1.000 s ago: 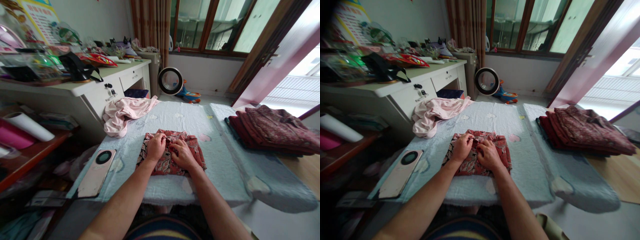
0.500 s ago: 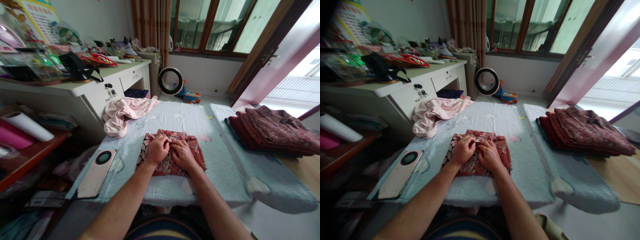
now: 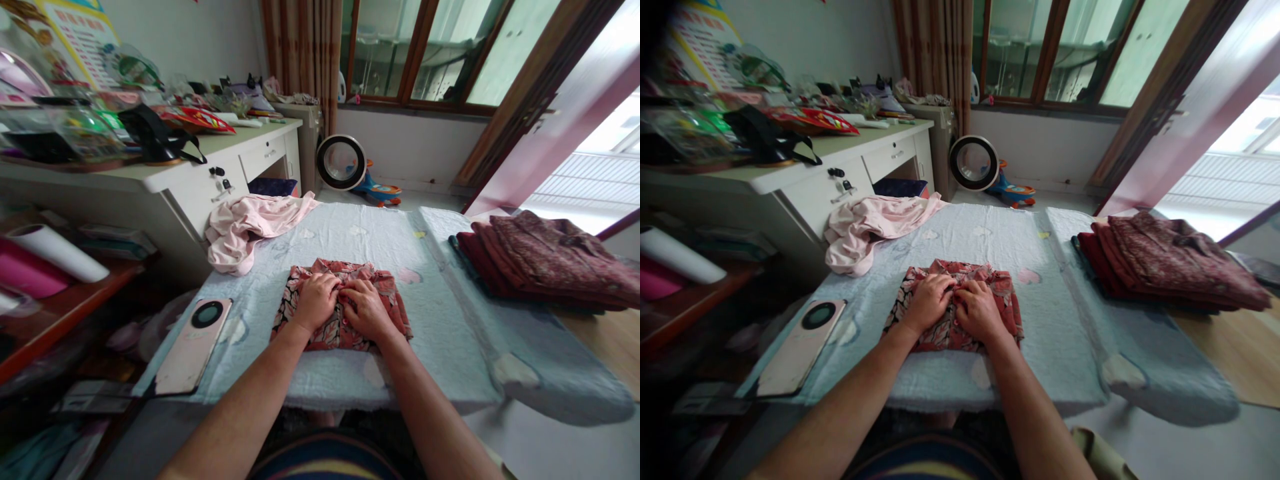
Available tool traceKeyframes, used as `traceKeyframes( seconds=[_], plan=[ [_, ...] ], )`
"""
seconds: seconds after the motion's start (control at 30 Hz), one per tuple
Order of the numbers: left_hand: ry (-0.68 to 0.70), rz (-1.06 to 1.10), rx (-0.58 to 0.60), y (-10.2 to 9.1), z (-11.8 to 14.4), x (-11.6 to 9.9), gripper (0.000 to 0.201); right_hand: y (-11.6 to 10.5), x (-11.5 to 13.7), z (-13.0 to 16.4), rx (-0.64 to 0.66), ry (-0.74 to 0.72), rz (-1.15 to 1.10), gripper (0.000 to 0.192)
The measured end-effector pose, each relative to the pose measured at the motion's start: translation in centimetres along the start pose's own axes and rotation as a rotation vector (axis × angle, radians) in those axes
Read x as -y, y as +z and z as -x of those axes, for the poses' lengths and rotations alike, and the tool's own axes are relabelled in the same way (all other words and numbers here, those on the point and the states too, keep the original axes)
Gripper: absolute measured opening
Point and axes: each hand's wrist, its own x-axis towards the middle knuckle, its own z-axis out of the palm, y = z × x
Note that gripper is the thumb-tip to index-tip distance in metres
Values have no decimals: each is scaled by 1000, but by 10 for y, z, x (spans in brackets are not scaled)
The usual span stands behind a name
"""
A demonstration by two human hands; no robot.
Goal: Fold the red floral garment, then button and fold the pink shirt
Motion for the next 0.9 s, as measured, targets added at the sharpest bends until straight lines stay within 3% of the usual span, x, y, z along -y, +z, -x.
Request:
traceKeyframes(
  seconds=[0.27, 0.57, 0.77, 0.9],
  plan=[
    [-12, -24, 32, 4, 0, 4, 25, 1, -1, 2, -31, 10, -51, 19],
    [-22, -34, 50, 3, -1, 4, 24, -2, 0, 2, 81, 3, -22, 21],
    [-8, -39, 48, 4, -1, 5, 25, -9, 10, 8, 180, 4, -9, 33],
    [-16, 3, 92, 3, -1, 9, 35, -7, 13, 14, 170, 35, -19, 40]
  ],
)
